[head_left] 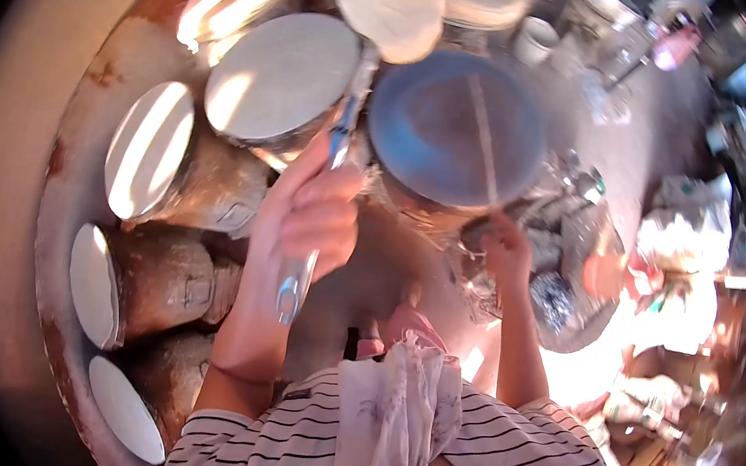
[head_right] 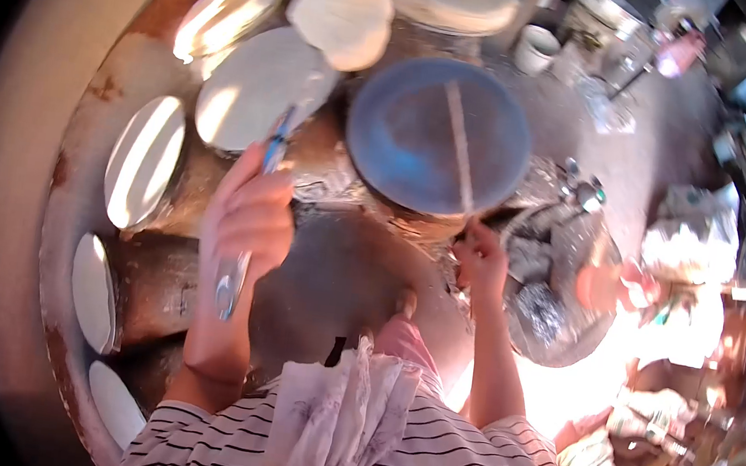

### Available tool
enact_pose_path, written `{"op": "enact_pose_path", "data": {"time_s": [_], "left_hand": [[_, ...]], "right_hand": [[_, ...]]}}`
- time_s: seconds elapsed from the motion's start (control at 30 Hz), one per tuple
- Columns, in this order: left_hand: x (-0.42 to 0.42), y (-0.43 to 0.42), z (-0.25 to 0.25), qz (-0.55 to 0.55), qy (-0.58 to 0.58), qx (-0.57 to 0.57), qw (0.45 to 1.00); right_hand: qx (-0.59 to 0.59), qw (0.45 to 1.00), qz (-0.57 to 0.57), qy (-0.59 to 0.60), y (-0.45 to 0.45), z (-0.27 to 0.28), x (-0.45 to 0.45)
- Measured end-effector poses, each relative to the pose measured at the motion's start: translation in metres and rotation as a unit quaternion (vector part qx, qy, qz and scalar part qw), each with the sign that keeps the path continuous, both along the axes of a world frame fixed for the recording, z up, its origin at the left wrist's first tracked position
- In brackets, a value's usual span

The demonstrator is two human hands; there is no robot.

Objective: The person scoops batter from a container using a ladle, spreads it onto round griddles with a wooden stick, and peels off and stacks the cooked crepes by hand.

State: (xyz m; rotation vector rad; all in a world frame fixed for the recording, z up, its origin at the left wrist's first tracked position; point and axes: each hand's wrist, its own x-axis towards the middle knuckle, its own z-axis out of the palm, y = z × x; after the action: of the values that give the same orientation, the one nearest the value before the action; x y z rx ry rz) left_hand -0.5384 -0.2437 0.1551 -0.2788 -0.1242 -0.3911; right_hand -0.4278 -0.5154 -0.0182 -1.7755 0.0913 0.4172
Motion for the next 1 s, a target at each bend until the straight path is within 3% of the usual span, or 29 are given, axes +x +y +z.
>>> {"op": "enact_pose_path", "data": {"time_s": [0.07,0.17,0.27,0.3,0.4,0.5,0.6,0.67,0.77,0.8,0.87,0.93,1.0], "left_hand": [[0.051,-0.033,-0.014,-0.077,0.062,-0.071,0.993],[0.112,-0.077,-0.065,-0.099,0.153,0.021,0.983],[0.149,-0.128,-0.101,-0.055,0.190,0.146,0.969],[0.166,-0.138,-0.105,-0.069,0.207,0.184,0.958],[0.176,-0.158,-0.123,-0.079,0.255,0.293,0.918],[0.200,-0.170,-0.118,-0.062,0.210,0.431,0.875],[0.219,-0.164,-0.120,-0.030,0.181,0.541,0.821],[0.230,-0.148,-0.128,-0.004,0.173,0.612,0.772],[0.235,-0.101,-0.134,-0.042,0.113,0.659,0.742],[0.246,-0.088,-0.131,-0.058,0.086,0.669,0.736],[0.246,-0.071,-0.144,-0.055,0.046,0.692,0.718],[0.257,-0.063,-0.146,-0.049,0.016,0.698,0.715],[0.267,-0.048,-0.146,-0.042,-0.001,0.743,0.668]], "right_hand": [[0.068,0.993,-0.080,-0.055,-0.043,-0.011,0.023],[0.177,0.961,-0.210,-0.020,-0.049,-0.027,0.035],[0.204,0.962,-0.179,-0.018,-0.055,-0.060,0.024],[0.241,0.944,-0.227,0.000,-0.050,-0.073,0.016],[0.191,0.954,-0.232,0.019,-0.045,-0.060,-0.015],[0.154,0.959,-0.231,-0.049,-0.031,-0.077,-0.004],[-0.014,0.951,-0.181,-0.249,-0.012,-0.057,0.047],[-0.080,0.945,-0.174,-0.266,-0.005,-0.044,0.057],[-0.218,0.918,-0.187,-0.274,-0.006,-0.046,0.026],[-0.232,0.917,-0.177,-0.273,0.001,-0.069,0.016],[-0.223,0.925,-0.188,-0.242,0.036,-0.044,0.015],[-0.282,0.894,-0.205,-0.281,0.059,-0.034,0.044],[-0.318,0.878,-0.231,-0.275,0.052,-0.016,0.046]]}}
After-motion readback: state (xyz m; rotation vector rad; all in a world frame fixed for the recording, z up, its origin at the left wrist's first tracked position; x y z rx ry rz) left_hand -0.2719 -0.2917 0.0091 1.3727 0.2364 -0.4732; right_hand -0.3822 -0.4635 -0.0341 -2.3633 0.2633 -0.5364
